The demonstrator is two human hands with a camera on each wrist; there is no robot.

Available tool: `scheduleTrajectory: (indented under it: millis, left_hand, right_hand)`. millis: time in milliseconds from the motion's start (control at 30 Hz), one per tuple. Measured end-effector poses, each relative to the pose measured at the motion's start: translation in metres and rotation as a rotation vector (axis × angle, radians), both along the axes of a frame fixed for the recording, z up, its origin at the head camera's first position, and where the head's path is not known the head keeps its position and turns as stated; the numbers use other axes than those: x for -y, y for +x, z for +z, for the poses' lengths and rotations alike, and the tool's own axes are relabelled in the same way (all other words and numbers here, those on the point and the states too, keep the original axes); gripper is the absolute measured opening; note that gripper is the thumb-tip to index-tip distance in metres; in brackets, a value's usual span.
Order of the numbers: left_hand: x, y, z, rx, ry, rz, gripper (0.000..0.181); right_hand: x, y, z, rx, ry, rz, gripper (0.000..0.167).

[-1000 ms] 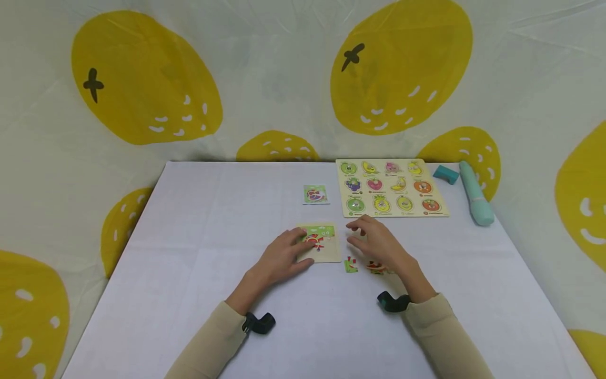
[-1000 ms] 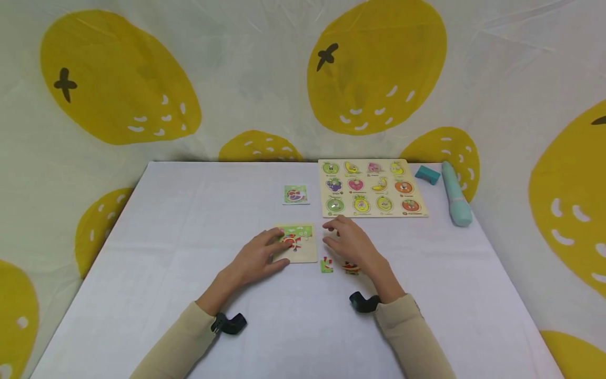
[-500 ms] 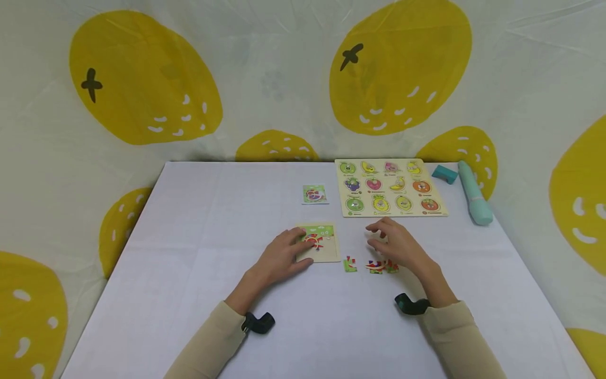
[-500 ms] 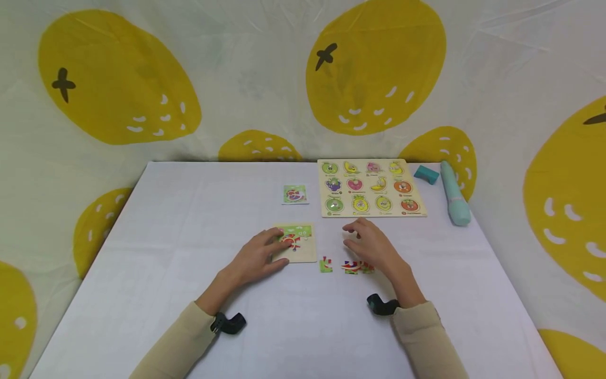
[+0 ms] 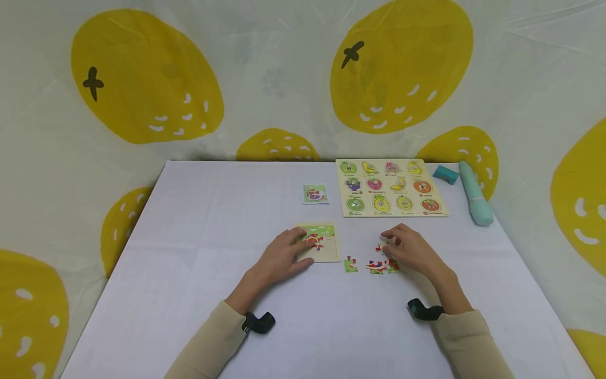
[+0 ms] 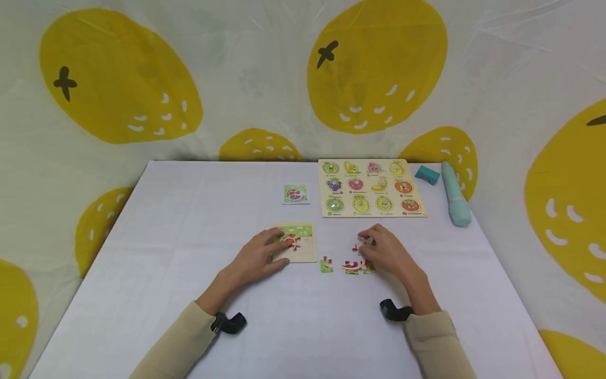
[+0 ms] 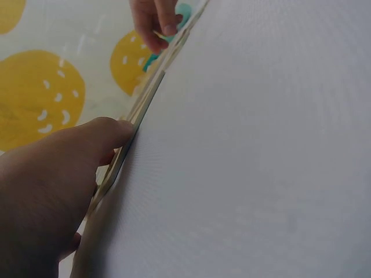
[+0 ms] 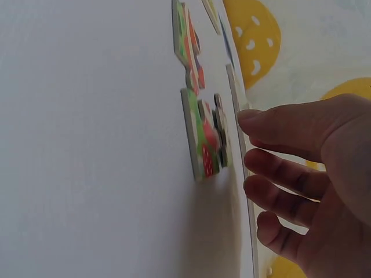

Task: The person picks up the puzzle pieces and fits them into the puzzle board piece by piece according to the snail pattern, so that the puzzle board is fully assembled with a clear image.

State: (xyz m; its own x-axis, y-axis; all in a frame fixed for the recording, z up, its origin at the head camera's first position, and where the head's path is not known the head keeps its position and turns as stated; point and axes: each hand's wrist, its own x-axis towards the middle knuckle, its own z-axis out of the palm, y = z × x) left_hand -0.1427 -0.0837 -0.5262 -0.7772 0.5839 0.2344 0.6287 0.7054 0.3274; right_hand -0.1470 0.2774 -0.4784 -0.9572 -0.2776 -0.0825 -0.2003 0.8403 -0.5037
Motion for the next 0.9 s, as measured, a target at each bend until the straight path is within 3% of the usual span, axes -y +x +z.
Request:
scheduleTrajectory:
  millis: [533,900]
  left_hand:
    - [0.001,0.0,-0.001,-0.006,0.006,-0.003,0.048]
    - [0.002,-0.001,-0.003,-0.019,0.008,-0.013,0.048]
  right_hand:
    - [-0.013,0.002,-0.007,0.01,-0.008,0.021,0.03]
    - [-0.011,0.0,-0.004,0.032,-0.026,-0.005,0.026]
